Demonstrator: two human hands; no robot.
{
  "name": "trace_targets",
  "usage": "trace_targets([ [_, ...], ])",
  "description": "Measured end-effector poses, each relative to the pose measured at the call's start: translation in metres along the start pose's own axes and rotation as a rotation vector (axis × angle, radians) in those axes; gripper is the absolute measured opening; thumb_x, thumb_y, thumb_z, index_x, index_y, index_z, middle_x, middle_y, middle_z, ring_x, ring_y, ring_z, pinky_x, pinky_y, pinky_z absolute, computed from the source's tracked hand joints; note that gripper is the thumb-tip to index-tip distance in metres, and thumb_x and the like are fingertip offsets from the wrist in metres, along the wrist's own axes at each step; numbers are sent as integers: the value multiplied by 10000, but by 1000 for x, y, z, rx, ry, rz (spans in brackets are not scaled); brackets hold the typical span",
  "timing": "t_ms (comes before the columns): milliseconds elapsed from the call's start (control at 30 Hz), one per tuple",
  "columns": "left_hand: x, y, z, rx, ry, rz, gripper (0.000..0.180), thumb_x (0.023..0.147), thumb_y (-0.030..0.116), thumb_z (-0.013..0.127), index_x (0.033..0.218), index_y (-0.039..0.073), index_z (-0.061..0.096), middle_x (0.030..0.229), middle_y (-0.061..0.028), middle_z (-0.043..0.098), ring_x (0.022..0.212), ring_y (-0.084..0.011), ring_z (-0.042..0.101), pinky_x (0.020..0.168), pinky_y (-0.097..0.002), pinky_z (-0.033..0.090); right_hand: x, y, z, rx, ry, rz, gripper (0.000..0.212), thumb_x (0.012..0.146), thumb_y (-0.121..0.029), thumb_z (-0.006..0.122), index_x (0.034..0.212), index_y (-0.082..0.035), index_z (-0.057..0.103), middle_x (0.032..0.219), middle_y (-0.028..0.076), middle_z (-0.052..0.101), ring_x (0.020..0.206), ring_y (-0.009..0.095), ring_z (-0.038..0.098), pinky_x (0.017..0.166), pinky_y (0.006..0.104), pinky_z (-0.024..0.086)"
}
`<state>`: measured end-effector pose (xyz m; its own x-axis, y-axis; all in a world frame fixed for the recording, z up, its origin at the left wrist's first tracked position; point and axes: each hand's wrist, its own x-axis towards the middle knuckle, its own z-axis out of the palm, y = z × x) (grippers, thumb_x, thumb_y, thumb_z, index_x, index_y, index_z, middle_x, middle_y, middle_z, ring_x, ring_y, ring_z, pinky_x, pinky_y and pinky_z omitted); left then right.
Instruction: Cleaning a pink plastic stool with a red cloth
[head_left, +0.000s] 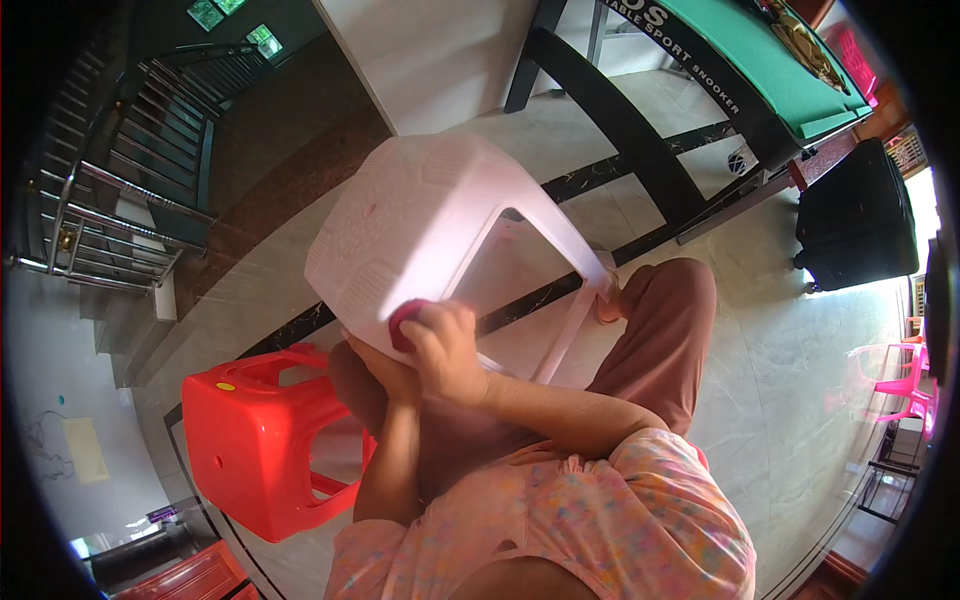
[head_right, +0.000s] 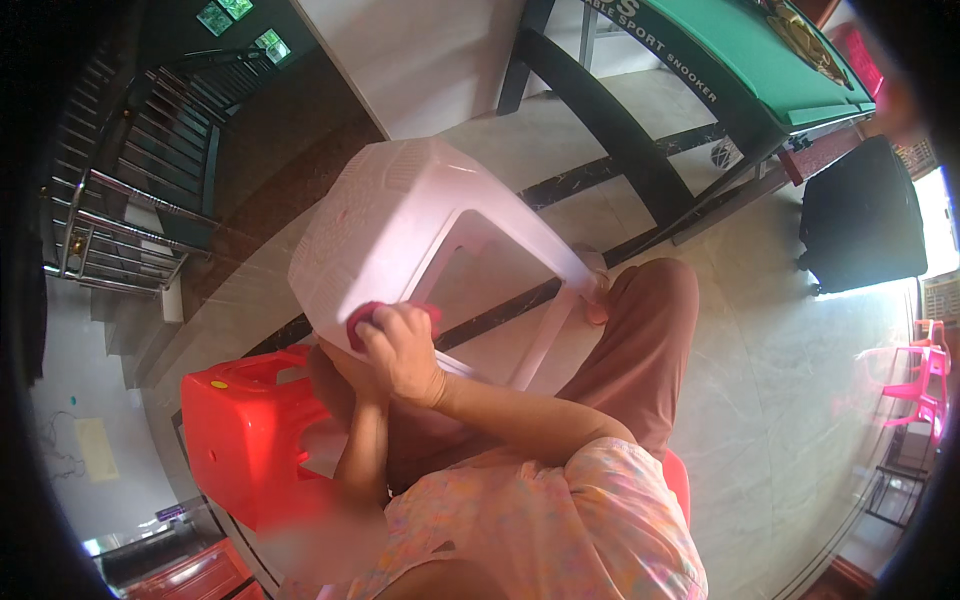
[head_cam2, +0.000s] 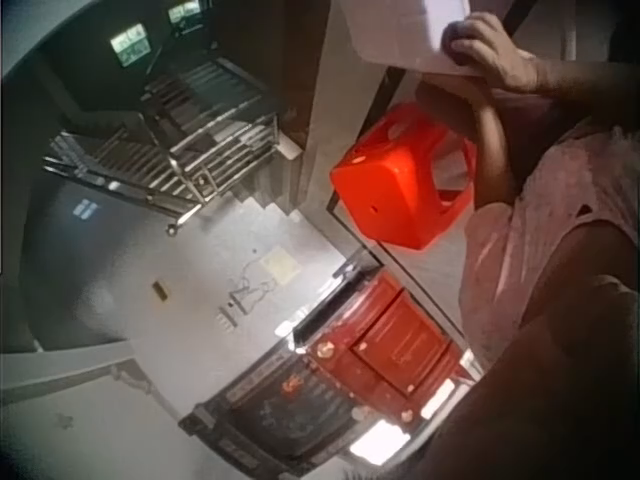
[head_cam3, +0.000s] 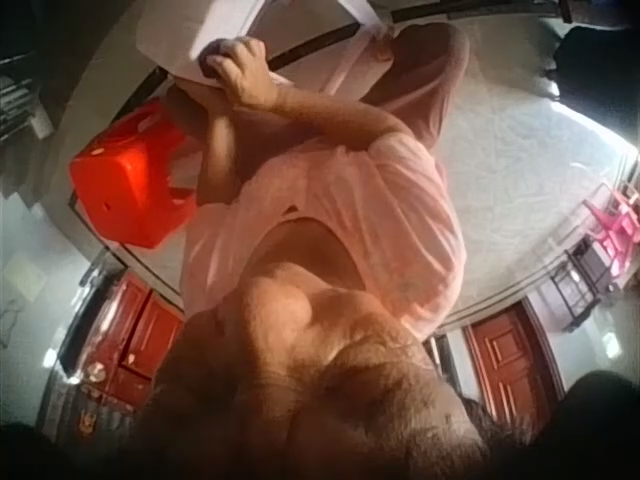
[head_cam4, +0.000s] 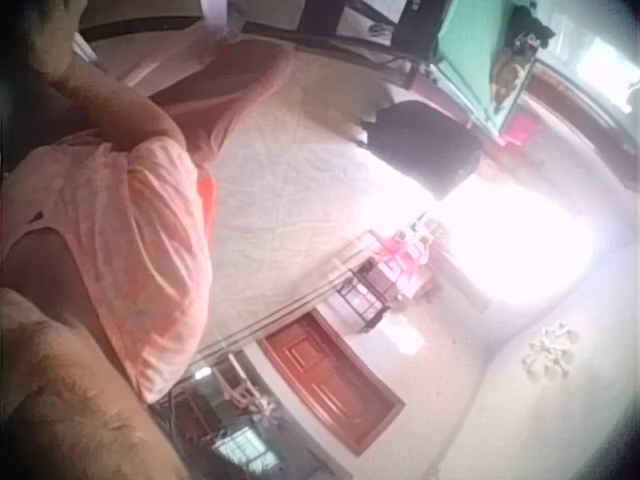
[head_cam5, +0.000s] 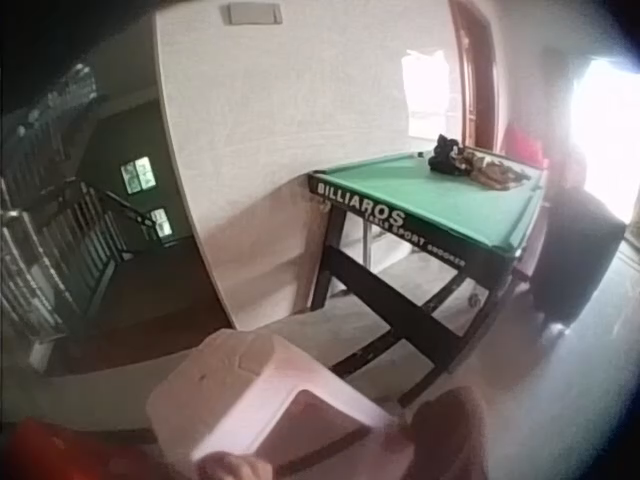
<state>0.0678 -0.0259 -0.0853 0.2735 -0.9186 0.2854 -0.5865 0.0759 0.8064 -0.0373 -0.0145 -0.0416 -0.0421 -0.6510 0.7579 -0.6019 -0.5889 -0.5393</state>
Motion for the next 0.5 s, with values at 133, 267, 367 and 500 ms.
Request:
trace_targets([
  [133, 5, 2, -2, -782, -41, -407, 451, 919, 373, 362, 1188, 12, 387, 1128, -78, 446, 1038, -191, 452, 877, -338, 381, 8, 19, -7, -12, -29, -81, 366, 612, -92, 599, 970, -48, 535, 976, 139, 517, 845, 293, 489, 721, 406, 360],
  [267, -3, 4, 3, -1029, 61, -357, 505, 909, 453, 342, 1208, 48, 374, 1146, -72, 438, 1062, -199, 448, 907, -344, 371, 60, 81, -13, -216, 164, 202, 248, 670, -42, 566, 914, -81, 542, 911, 141, 516, 838, 326, 474, 727, 413, 360],
  [367, -2, -2, 10, -1018, 76, -348, 535, 902, 493, 318, 1216, 62, 368, 1154, -84, 434, 1074, -215, 447, 926, -360, 360, 84, 104, -22, -190, 332, 342, 239, 646, -2, 567, 874, -73, 568, 899, 142, 517, 841, 334, 464, 747, 400, 362],
  [500, -5, 13, 10, -1042, 136, -333, 473, 924, 416, 320, 1205, 37, 358, 1151, -91, 435, 1067, -216, 448, 908, -343, 373, 61, 77, -13, -82, 306, 292, 279, 623, 12, 575, 888, -73, 569, 889, 142, 508, 819, 332, 459, 747, 401, 361],
])
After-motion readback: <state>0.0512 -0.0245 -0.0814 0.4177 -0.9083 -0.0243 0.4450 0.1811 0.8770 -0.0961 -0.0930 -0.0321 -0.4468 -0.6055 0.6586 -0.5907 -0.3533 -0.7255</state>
